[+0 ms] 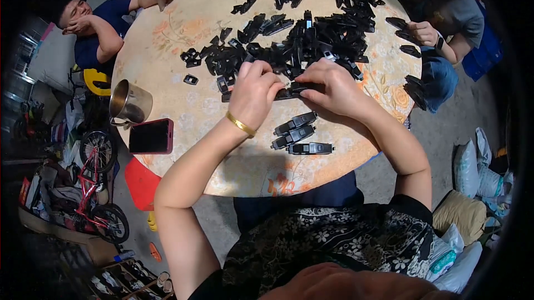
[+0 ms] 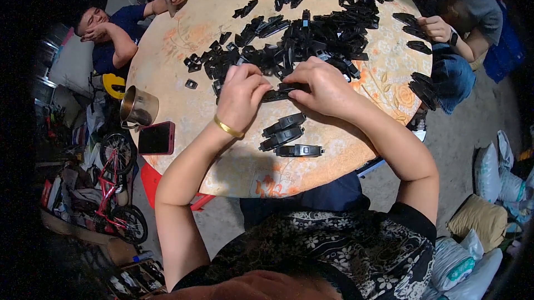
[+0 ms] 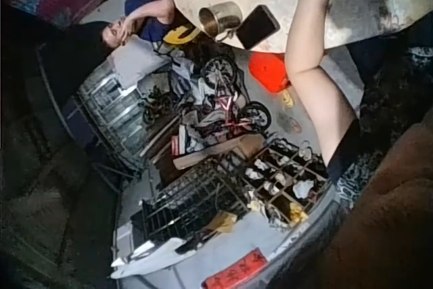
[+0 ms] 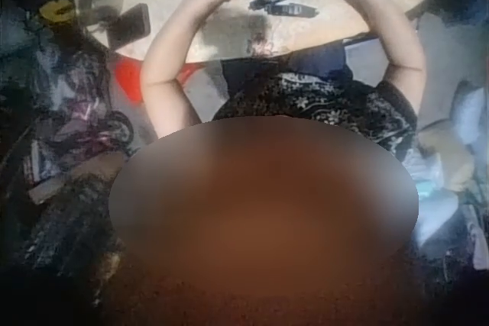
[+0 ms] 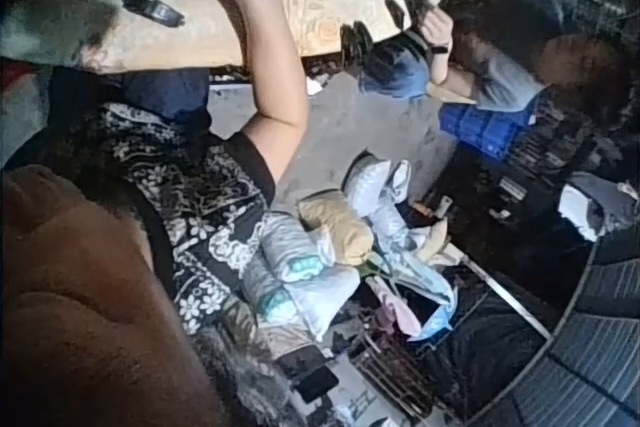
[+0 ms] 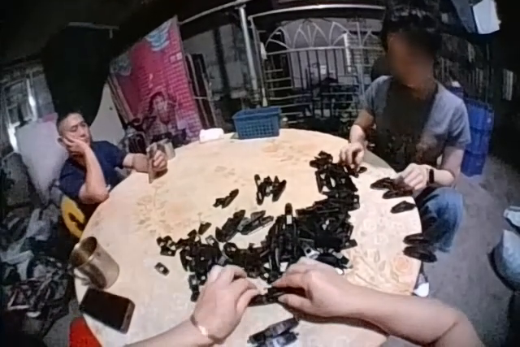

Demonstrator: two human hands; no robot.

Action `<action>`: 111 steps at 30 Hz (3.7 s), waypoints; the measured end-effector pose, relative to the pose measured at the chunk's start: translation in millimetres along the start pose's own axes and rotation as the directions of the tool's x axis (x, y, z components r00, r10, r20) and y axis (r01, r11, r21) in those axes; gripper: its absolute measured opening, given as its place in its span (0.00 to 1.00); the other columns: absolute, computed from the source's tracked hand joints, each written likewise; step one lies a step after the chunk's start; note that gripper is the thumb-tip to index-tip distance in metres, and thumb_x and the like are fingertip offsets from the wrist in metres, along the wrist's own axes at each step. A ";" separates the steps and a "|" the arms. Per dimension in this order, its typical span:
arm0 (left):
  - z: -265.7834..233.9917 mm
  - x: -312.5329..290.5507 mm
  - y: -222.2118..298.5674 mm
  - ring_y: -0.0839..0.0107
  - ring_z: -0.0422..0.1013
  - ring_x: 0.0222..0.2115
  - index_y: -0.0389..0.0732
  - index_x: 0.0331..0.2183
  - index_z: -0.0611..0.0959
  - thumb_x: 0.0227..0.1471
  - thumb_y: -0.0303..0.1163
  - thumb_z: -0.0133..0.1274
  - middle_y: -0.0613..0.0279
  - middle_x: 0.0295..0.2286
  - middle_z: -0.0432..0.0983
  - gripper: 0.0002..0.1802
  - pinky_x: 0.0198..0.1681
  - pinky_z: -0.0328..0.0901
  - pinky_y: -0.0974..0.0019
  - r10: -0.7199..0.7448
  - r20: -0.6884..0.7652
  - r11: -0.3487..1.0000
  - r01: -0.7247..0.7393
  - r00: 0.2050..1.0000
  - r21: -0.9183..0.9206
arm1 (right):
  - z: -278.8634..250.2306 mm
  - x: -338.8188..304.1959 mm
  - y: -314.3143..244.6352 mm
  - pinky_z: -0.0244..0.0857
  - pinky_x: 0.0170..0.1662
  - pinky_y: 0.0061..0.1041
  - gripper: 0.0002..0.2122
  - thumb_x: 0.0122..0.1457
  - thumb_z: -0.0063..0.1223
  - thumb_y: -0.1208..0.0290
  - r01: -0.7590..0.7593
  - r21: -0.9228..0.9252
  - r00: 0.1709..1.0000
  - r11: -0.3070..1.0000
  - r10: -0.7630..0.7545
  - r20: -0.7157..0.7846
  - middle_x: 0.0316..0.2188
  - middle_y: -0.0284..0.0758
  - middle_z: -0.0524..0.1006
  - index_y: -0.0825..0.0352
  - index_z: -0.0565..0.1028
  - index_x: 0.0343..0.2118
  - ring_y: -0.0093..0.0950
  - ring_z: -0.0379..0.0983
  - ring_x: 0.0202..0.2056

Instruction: The person assembles small black plastic components by hand from a pile of parts on a table.

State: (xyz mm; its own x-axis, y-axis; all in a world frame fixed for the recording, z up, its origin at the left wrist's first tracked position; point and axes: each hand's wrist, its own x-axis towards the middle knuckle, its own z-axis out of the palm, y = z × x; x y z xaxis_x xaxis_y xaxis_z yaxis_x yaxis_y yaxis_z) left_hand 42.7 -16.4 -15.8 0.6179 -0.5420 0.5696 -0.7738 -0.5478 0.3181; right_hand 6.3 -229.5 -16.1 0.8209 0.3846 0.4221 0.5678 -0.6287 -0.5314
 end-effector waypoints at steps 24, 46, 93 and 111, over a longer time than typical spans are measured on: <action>-24.7 69.6 -23.9 0.58 0.76 0.26 0.42 0.26 0.86 0.44 0.41 0.60 0.51 0.24 0.79 0.13 0.33 0.69 0.61 -0.232 0.460 0.965 0.261 0.857 0.000 | -0.1 5.3 2.9 0.66 0.36 0.31 0.14 0.48 0.60 0.64 0.079 -0.257 0.981 0.963 -0.121 -0.153 0.29 0.35 0.74 0.65 0.78 0.36 0.34 0.70 0.34; -22.0 -6.5 9.9 0.57 0.74 0.26 0.36 0.29 0.82 0.41 0.27 0.62 0.53 0.26 0.76 0.09 0.32 0.69 0.62 -0.090 0.310 0.989 0.122 0.946 -0.087 | -2.5 4.8 -3.2 0.66 0.39 0.30 0.12 0.47 0.62 0.73 0.101 0.103 0.995 0.990 -0.098 -0.033 0.29 0.39 0.77 0.69 0.79 0.36 0.37 0.72 0.35; -44.5 -1.4 12.7 0.53 0.72 0.30 0.38 0.40 0.79 0.43 0.29 0.54 0.48 0.30 0.75 0.17 0.34 0.67 0.58 -0.152 0.165 0.987 0.141 0.975 0.080 | 3.5 2.2 -13.7 0.66 0.37 0.34 0.10 0.44 0.61 0.72 0.114 -0.065 0.990 0.991 -0.108 0.088 0.29 0.37 0.76 0.66 0.75 0.31 0.37 0.72 0.34; -22.7 -12.7 9.4 0.57 0.67 0.36 0.41 0.35 0.83 0.42 0.29 0.61 0.56 0.31 0.67 0.13 0.38 0.64 0.61 -0.068 0.319 0.996 0.085 0.945 -0.039 | -25.9 -1.7 -12.9 0.66 0.42 0.33 0.12 0.42 0.62 0.72 -0.115 -0.172 0.964 0.978 0.152 0.219 0.30 0.39 0.76 0.70 0.78 0.31 0.38 0.72 0.38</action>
State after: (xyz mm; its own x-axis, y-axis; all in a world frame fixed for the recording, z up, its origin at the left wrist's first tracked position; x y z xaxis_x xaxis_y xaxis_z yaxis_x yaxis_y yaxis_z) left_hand 24.4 -0.2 -2.8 0.6813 -0.6785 0.2746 -0.7233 -0.5665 0.3948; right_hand -4.0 -239.6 9.1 0.8907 0.4235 0.1655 0.4508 -0.7755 -0.4420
